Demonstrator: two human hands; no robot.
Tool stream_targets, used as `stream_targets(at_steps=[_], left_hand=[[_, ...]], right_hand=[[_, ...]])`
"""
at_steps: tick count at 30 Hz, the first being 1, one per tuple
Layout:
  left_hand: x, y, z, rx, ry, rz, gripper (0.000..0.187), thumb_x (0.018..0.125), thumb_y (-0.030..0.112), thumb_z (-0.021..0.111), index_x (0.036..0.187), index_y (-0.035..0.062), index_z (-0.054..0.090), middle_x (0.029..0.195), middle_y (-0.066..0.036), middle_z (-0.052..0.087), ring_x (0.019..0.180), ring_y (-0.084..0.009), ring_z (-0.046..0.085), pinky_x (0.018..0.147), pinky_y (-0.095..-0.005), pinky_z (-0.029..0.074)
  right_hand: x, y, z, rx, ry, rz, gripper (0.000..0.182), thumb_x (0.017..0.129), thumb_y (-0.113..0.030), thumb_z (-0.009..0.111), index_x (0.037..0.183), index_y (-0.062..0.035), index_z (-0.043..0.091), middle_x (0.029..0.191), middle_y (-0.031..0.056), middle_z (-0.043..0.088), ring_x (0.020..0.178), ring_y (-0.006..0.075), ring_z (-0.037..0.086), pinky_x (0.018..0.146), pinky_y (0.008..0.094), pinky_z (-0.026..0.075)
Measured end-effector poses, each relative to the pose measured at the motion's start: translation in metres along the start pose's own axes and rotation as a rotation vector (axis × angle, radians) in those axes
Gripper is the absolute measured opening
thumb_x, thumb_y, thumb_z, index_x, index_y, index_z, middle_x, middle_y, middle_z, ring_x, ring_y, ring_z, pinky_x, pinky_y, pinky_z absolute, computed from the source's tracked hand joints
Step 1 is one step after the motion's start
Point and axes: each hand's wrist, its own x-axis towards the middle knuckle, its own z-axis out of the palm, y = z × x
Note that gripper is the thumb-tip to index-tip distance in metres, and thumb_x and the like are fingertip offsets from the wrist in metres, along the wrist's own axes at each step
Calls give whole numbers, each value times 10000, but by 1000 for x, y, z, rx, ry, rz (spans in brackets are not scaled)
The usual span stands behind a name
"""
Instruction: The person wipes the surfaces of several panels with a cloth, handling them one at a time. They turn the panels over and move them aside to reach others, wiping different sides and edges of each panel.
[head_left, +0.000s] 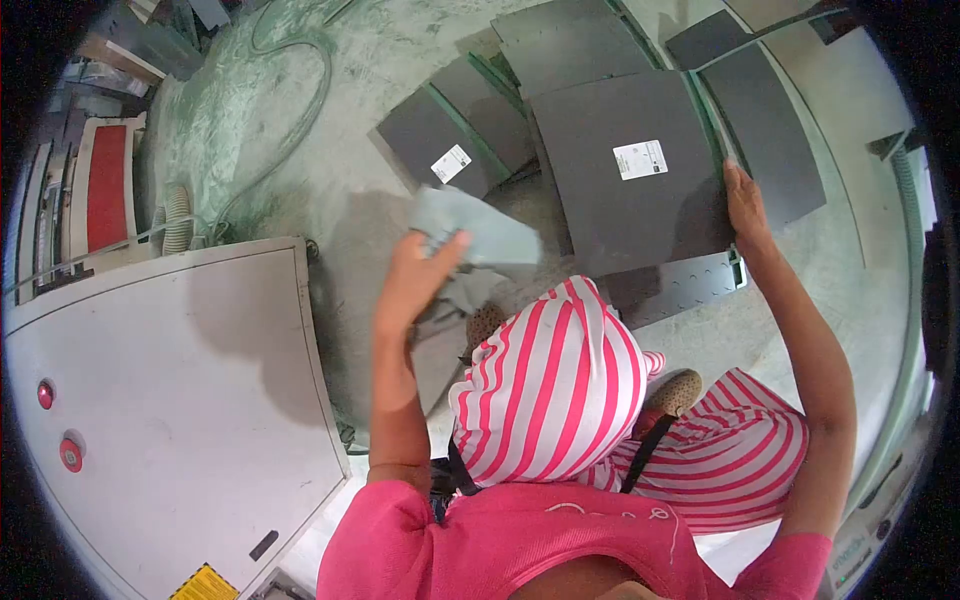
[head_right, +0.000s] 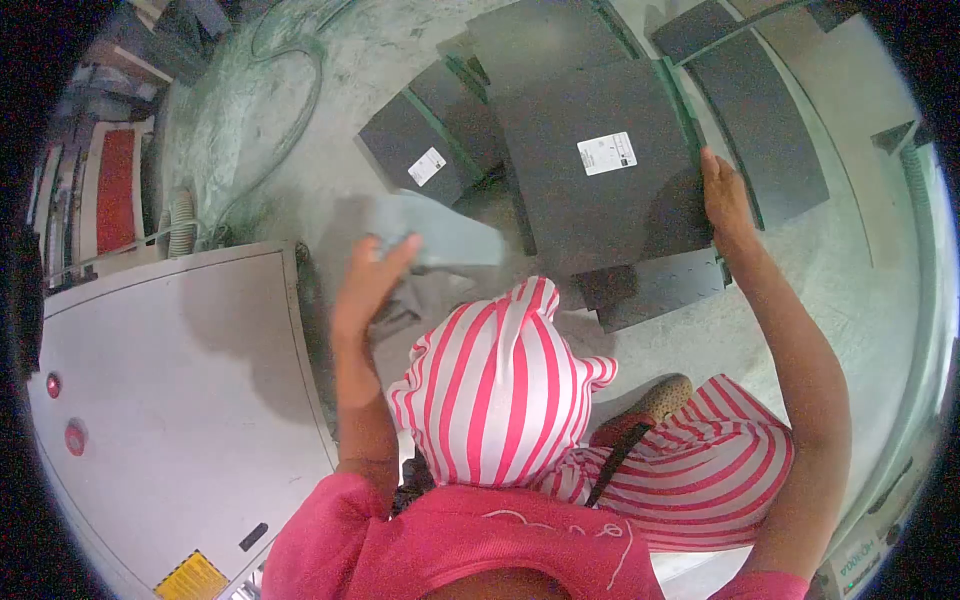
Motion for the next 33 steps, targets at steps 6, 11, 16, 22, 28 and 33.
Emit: stream_targets(at_steps=[6,11,16,22,28,33], left_hand=[[-1,4,-24,334,270,82,505,800,370,563,1094,-31,480,964,-187,588,891,-272,570,782,-340,418],[2,0,-13,430,300,-66,570,843,431,467,1170,-31,403,1060,-210,538,979,-321,518,853,-352,373],[13,0,-10,202,438,-50,513,891,374,381,1228,-13,364,1176,-244,460,1108,-336,445,933,-338,316],[54,-18,-17,341,539,277,474,891,339,381,1238,16,372,1137,-243,490,1033,-369,491,886,-365,356],[121,-74,41,490,434,370,484,852,278,493,1236,5,381,1200,-247,436,1128,-355,415,930,-377,332],[144,-64,95,612,351,386,461,807,216,550,1193,3,417,1046,-229,489,974,-390,476,803,-427,402]], right_hand=[[10,9,-2,-52,60,-16,534,897,-439,369,1040,56,508,941,176,541,843,242,511,779,355,379],[10,-12,-13,-382,100,-175,427,886,-368,417,984,35,520,912,208,569,890,326,553,766,375,400],[12,-9,-12,-531,121,-183,349,873,-325,445,949,5,529,901,211,574,893,359,547,757,400,407],[16,-2,-15,-601,135,-252,318,859,-322,473,992,-39,530,891,194,583,881,347,556,748,409,425],[20,2,-20,-635,198,-280,327,855,-351,481,1080,-114,502,945,165,553,875,321,558,753,407,433],[12,-5,-12,-658,189,-339,318,866,-315,479,1090,-90,488,998,160,512,893,292,554,751,397,440]])
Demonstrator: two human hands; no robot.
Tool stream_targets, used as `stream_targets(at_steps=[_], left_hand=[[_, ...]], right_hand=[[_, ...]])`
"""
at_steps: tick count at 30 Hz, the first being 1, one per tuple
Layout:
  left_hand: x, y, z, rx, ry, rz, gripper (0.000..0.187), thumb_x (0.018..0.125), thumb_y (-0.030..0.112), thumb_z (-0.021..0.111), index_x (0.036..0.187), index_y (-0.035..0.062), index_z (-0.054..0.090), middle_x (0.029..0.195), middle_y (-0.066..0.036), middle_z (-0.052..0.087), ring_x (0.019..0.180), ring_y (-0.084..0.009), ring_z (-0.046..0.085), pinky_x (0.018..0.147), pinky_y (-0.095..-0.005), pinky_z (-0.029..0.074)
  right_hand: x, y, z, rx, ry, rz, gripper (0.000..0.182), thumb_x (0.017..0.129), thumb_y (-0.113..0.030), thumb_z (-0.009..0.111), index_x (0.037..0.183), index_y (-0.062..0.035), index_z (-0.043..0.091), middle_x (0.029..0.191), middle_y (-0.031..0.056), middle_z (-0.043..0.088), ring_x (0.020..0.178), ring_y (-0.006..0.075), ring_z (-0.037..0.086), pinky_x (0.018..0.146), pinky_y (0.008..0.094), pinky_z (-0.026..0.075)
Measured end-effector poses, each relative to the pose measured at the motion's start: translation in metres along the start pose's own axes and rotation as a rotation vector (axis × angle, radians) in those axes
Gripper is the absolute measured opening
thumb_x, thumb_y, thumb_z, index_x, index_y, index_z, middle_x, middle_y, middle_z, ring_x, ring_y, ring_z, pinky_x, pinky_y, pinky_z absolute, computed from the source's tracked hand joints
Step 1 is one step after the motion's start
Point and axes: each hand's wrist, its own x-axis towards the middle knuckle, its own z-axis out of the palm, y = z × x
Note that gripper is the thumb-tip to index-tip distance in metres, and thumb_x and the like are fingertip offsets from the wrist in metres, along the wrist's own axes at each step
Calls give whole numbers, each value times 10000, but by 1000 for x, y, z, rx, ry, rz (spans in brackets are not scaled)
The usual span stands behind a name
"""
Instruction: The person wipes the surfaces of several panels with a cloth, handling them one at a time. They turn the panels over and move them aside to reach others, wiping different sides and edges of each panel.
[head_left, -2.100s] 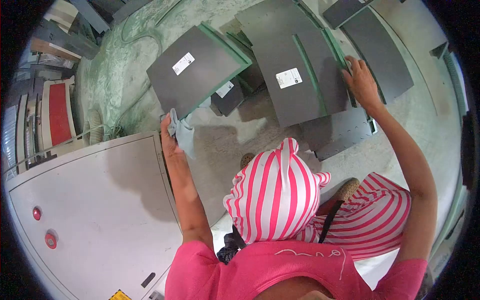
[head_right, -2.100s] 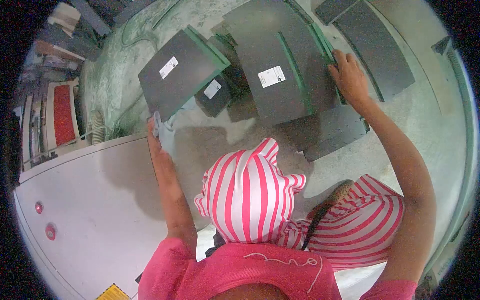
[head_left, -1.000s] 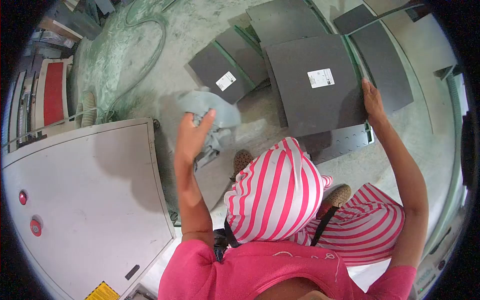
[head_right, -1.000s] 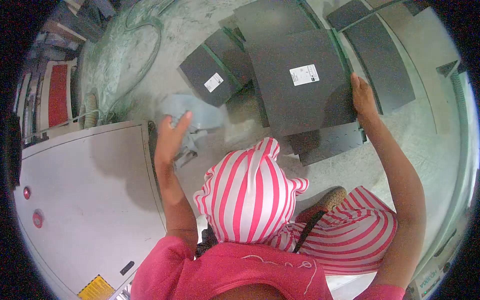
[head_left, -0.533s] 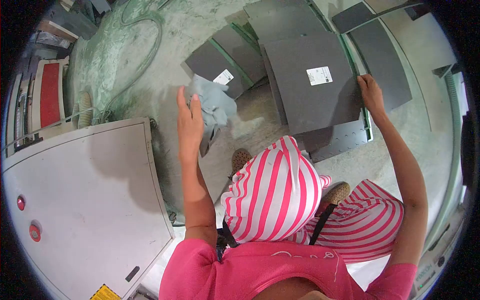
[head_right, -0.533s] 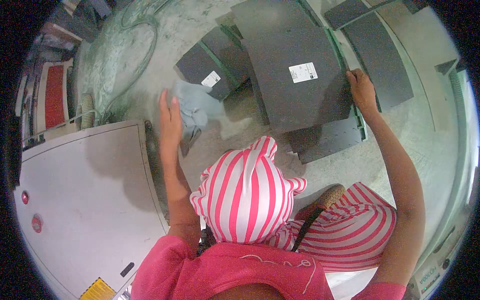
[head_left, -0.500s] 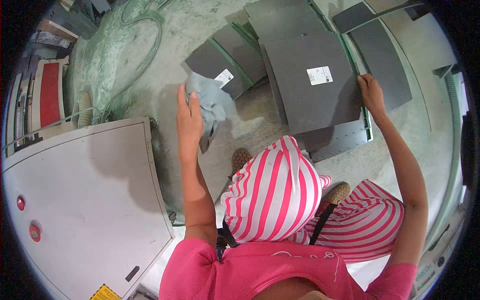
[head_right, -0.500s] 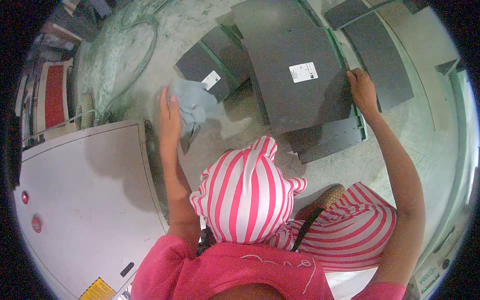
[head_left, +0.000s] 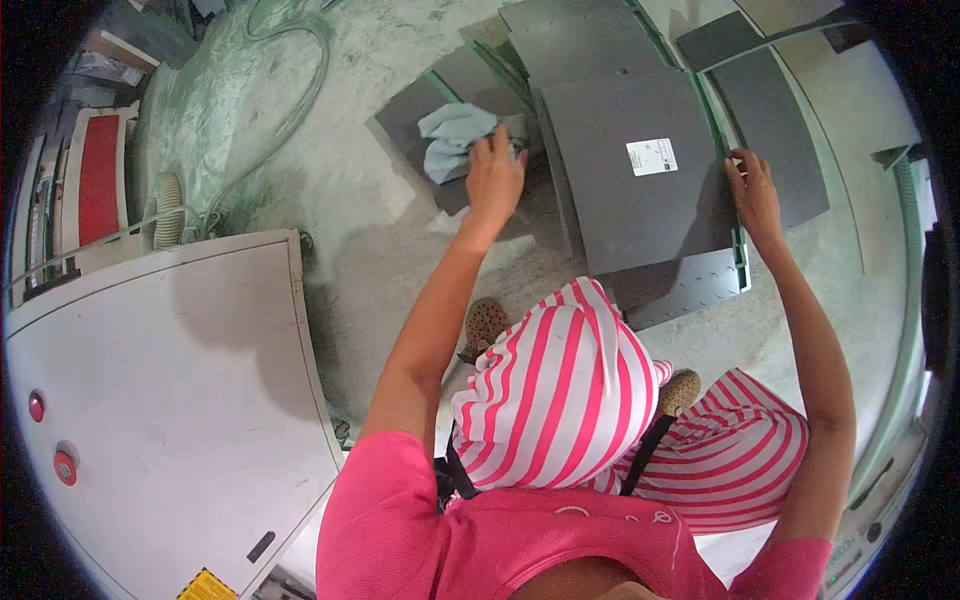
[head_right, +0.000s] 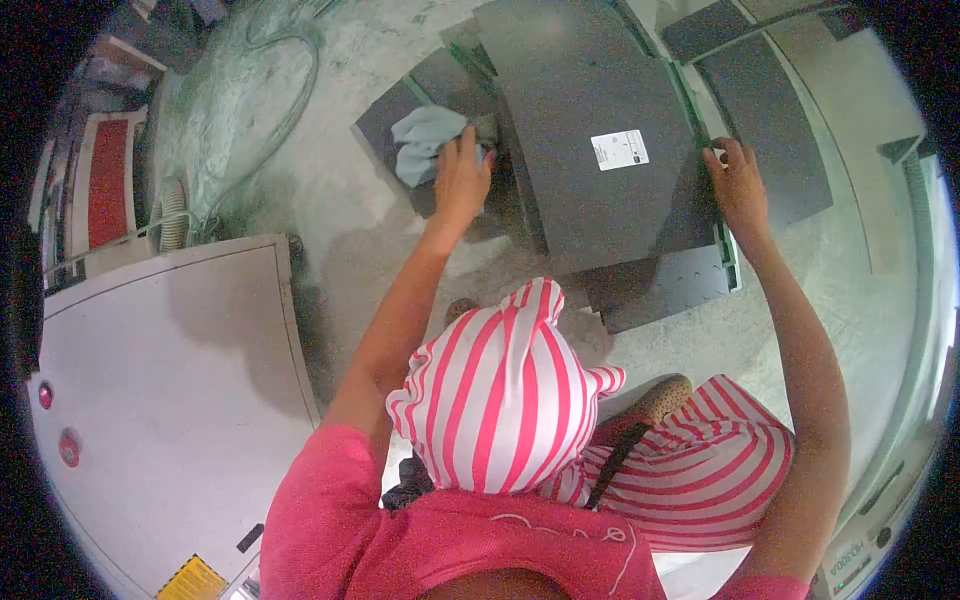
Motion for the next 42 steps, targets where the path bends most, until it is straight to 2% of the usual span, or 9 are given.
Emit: stream_targets(at_steps=[3,9,16,30,33,35,36,38,42], left_hand=[[25,-6,11,47,145,175,433,781,188,572,1156,8,451,946,-201,478,877,-377,494,726,-438,416],[93,-41,7,193,136,46,380,784,267,562,1139,147,506,934,-187,494,901,-375,508,726,-447,434],[137,-102,-12,110,241,-114,397,757,272,589,1117,115,530,981,-201,520,928,-350,512,760,-442,426],[-99,-94,-33,-75,246,-214,345,815,233,510,1099,38,533,976,-180,540,911,-357,509,792,-389,402],[-114,-100,-35,-74,56,-487,367,816,271,524,1080,17,538,912,-182,572,837,-321,552,742,-367,426],[-105,-84,-51,-412,-270,-809,401,821,321,537,1070,6,539,922,-167,593,812,-265,576,692,-356,444],[-105,-95,-42,-410,-268,-808,401,821,321,537,1070,6,539,922,-167,593,812,-265,576,692,-356,444],[-102,-124,-13,-1120,-293,-870,405,835,338,536,1068,6,535,1000,-149,585,861,-225,574,707,-350,460],[-70,-103,-16,-1556,-270,-936,409,842,342,534,1085,14,517,1044,-116,574,908,-235,567,762,-361,465]], right_hand=[[-4,-8,2,-13,-10,-23,313,873,-298,474,1089,-72,485,1006,161,507,884,290,556,748,389,444],[-2,-5,3,-33,-44,0,328,874,-309,470,1090,-62,481,1003,168,505,890,297,560,738,401,446],[-3,3,6,-24,-66,-8,371,882,-342,441,1110,-51,473,1039,181,498,917,324,545,777,414,429],[2,-1,5,-13,3,5,446,901,-418,355,1146,-60,456,1095,205,458,992,355,499,828,433,401],[5,-1,1,-30,13,9,422,902,-407,360,1130,-68,470,1092,201,457,982,358,502,824,431,405],[7,1,1,-46,52,-23,395,903,-393,369,1115,-80,483,1090,198,457,980,358,503,817,428,411],[7,4,0,-44,54,-23,395,903,-393,369,1115,-80,483,1090,198,457,980,358,503,817,428,411],[8,9,-1,-25,49,-75,371,902,-385,375,1106,-97,489,1090,190,459,982,355,503,813,427,415],[10,14,-2,-13,42,-26,367,904,-386,369,1102,-103,492,1088,182,462,978,353,504,810,426,416]])
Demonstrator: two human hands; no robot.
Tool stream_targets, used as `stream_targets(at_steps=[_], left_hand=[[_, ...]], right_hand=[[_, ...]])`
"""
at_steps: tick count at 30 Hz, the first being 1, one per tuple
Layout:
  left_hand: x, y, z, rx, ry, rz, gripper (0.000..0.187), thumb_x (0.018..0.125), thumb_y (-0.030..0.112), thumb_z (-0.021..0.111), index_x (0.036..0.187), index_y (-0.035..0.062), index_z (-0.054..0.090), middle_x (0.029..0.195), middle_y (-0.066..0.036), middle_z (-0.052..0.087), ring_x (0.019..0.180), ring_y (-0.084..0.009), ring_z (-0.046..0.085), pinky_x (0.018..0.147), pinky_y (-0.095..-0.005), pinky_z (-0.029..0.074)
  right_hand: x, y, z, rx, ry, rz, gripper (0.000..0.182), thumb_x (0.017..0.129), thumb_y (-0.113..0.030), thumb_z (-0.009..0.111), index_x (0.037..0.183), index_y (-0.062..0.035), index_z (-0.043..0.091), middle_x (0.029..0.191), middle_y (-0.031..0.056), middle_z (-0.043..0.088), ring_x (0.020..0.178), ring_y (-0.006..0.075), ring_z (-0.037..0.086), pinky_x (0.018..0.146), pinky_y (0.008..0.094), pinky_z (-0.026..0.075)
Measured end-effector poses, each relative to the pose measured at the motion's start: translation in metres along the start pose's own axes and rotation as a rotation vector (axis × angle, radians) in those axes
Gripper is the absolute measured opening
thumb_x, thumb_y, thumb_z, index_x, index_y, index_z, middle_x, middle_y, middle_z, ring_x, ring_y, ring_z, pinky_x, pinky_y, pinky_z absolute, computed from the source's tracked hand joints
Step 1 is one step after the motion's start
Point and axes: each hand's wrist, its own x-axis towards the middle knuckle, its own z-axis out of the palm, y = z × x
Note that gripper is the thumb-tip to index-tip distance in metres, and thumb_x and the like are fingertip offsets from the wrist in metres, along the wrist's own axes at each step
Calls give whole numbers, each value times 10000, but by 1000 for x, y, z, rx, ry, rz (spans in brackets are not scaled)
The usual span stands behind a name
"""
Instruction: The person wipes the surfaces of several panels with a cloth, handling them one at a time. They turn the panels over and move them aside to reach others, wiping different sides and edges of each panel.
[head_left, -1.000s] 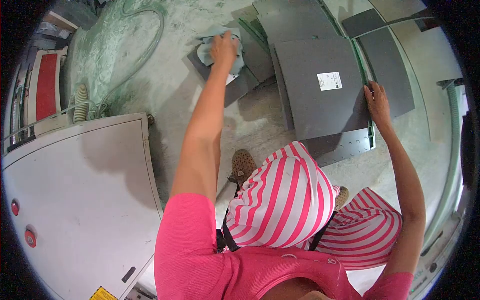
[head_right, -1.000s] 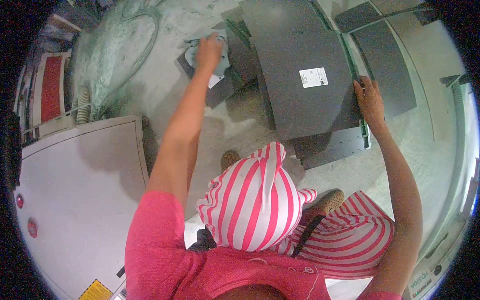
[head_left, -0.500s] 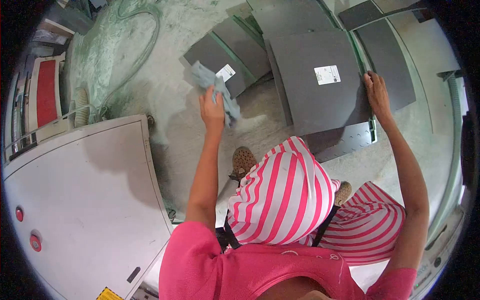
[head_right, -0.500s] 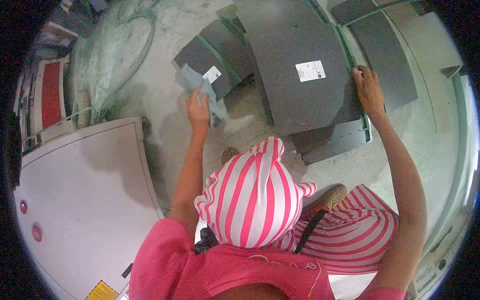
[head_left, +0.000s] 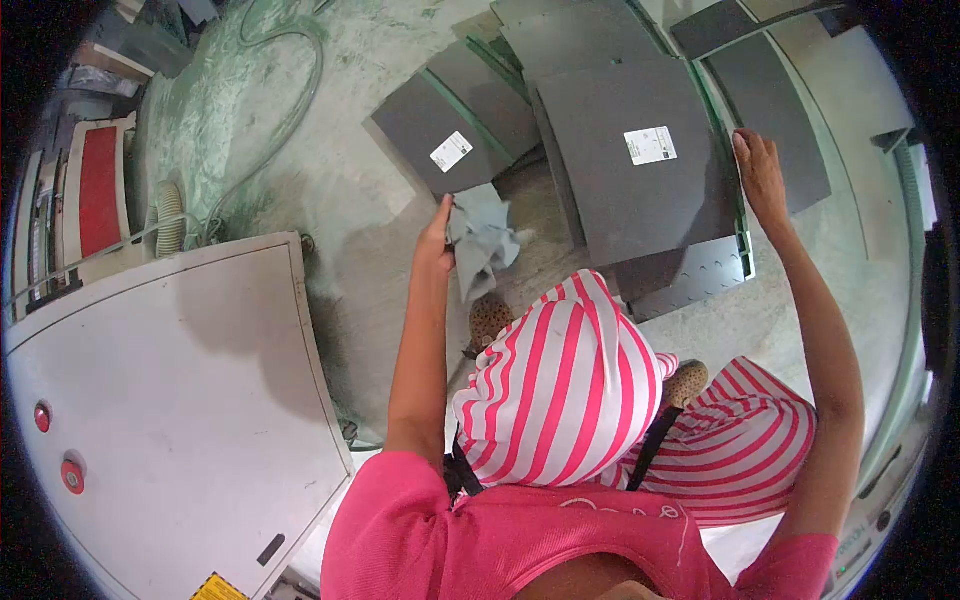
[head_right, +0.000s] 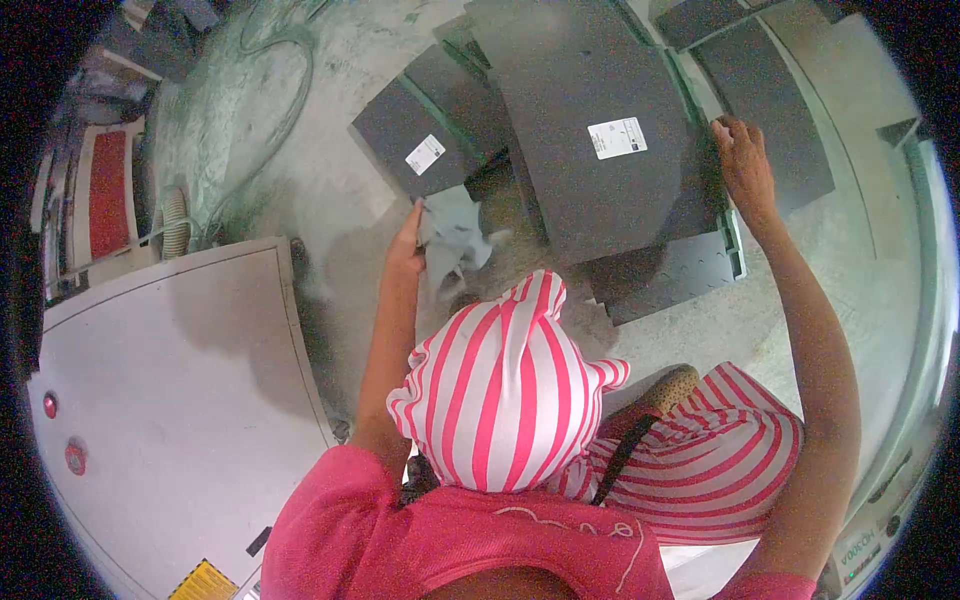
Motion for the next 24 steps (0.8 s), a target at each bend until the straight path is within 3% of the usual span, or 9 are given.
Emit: stream_targets(at_steps=[3,8,12,14,21,24], left_hand=[[9,2,1,-120,13,-58,401,842,324,540,1095,14,507,1069,-106,564,937,-232,558,819,-347,454],[15,-3,-5,-28,74,90,393,841,324,537,1080,14,510,1069,-101,564,958,-221,549,839,-338,436],[4,17,-8,-5,-34,177,356,840,297,525,1065,21,516,1044,-95,571,949,-208,550,833,-337,437],[-1,27,-3,-9,103,177,330,834,264,517,1052,16,519,1022,-89,575,934,-196,555,818,-334,444],[5,46,-19,-56,29,296,300,822,263,532,1002,23,549,1000,-79,583,911,-194,564,792,-333,462],[19,54,-32,-54,100,247,276,816,267,541,978,45,565,959,-76,599,884,-205,575,785,-346,470]], right_hand=[[-1,5,2,-29,44,-44,362,906,-388,361,1095,-112,497,1089,175,463,967,358,509,801,423,421],[-1,-3,-8,-31,40,-35,339,908,-368,367,1087,-115,505,1069,172,471,945,355,513,797,422,419],[2,-13,-16,10,81,-100,331,906,-352,382,1069,-96,513,1052,172,479,940,351,513,798,419,416],[4,-12,-17,49,141,-147,324,904,-340,394,1058,-85,520,1048,172,482,935,348,514,802,411,415],[3,-27,-25,67,125,-59,328,903,-330,400,1060,-70,523,1040,172,489,961,338,500,821,400,405],[6,-22,-22,74,143,-168,327,900,-330,407,1043,-63,528,1033,168,493,966,336,499,813,399,409]])
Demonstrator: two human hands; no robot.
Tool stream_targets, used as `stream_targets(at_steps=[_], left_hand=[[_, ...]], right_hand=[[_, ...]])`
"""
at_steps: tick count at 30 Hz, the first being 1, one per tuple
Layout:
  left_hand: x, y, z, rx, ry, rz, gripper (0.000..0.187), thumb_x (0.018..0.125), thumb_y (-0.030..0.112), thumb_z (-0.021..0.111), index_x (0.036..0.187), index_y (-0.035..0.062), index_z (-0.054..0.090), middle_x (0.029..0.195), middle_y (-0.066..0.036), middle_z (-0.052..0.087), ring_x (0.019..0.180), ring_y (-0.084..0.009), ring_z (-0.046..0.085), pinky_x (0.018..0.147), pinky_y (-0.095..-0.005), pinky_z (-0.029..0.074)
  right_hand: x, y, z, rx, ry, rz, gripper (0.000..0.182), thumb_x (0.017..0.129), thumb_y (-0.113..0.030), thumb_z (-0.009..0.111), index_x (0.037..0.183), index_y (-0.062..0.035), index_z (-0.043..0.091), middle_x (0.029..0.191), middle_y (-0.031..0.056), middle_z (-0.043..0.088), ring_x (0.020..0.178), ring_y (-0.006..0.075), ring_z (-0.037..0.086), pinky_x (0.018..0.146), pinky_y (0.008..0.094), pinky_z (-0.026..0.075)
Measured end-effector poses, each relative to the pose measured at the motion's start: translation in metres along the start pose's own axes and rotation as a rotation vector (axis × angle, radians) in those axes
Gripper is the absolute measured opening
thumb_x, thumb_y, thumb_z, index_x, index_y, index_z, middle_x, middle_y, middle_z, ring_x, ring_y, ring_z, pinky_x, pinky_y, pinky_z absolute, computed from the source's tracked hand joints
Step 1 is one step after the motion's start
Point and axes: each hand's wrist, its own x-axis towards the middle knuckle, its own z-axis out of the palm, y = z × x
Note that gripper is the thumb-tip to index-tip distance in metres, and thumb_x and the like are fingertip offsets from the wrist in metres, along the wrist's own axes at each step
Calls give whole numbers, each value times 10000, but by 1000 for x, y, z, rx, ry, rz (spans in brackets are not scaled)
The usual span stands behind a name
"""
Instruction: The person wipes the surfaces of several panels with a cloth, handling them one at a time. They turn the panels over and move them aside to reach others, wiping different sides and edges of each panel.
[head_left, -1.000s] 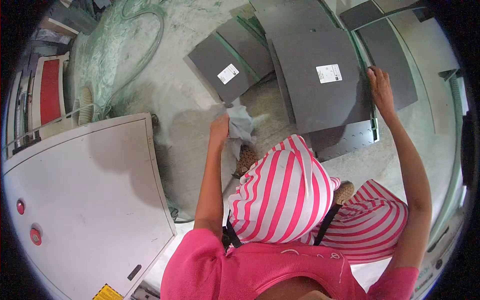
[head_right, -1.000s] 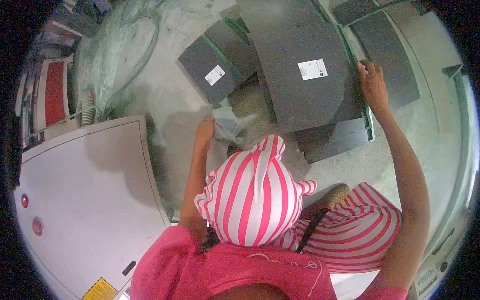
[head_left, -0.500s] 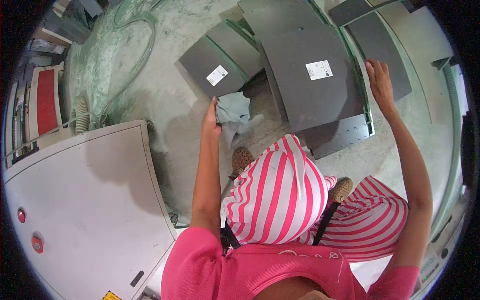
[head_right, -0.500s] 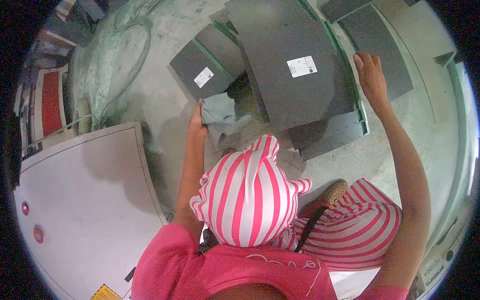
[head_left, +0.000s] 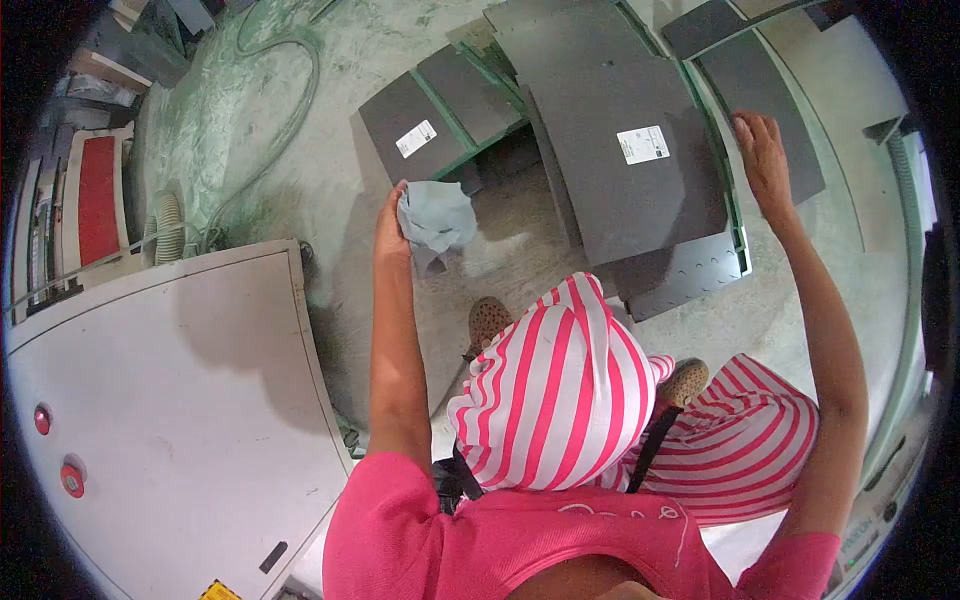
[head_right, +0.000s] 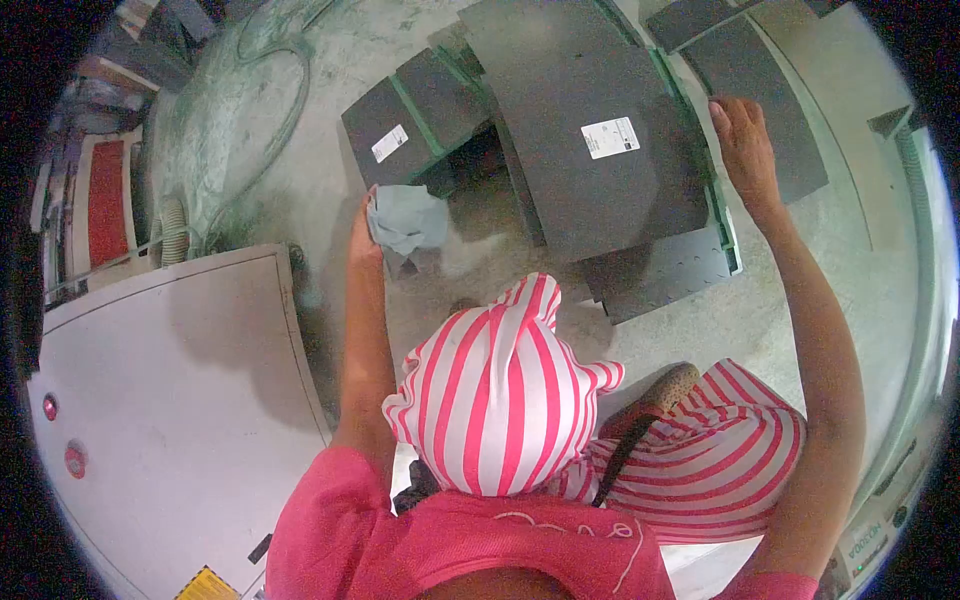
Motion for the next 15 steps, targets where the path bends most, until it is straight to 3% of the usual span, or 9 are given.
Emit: stream_targets(at_steps=[3,5,9,11,12,14,15], left_hand=[[-6,9,10,-54,-66,-59,270,808,263,554,984,59,567,955,-86,605,884,-227,579,791,-378,473],[-5,14,11,-95,-113,5,439,862,393,412,1114,47,509,1096,-126,556,1007,-293,535,883,-455,421],[-3,30,11,-189,-83,13,423,878,364,382,1120,38,501,1123,-142,540,1019,-303,531,897,-475,408],[2,36,2,-154,-135,70,411,886,341,372,1131,33,488,1114,-147,540,1005,-302,536,886,-455,423],[-7,40,6,-152,-137,71,411,886,341,372,1131,33,488,1114,-147,540,1005,-302,536,886,-455,423],[-44,53,19,24,-136,348,337,809,301,537,1033,49,543,1021,-113,587,932,-273,568,836,-435,453],[-56,60,19,26,-138,350,337,809,301,537,1033,49,543,1021,-113,587,932,-273,568,836,-435,453]], right_hand=[[-3,4,0,7,-27,-2,318,899,-326,413,1031,-63,534,1033,165,493,964,333,501,808,396,411],[-2,2,0,-5,-32,4,319,901,-323,410,1029,-59,534,1029,167,494,968,330,498,812,391,409],[-2,3,-2,-20,-47,53,325,904,-324,403,1031,-55,534,1030,166,497,973,329,494,820,391,405],[-1,3,-3,-2,-34,-27,332,906,-329,397,1036,-55,534,1027,166,500,977,330,493,827,394,400],[-1,3,-3,0,-31,-25,332,906,-329,397,1036,-55,534,1027,166,500,977,330,493,827,394,400],[-1,1,-2,1,-32,-33,337,906,-334,396,1043,-59,536,1024,169,502,978,329,491,834,393,395],[-2,-1,-3,3,-29,-31,337,906,-334,396,1043,-59,536,1024,169,502,978,329,491,834,393,395]])
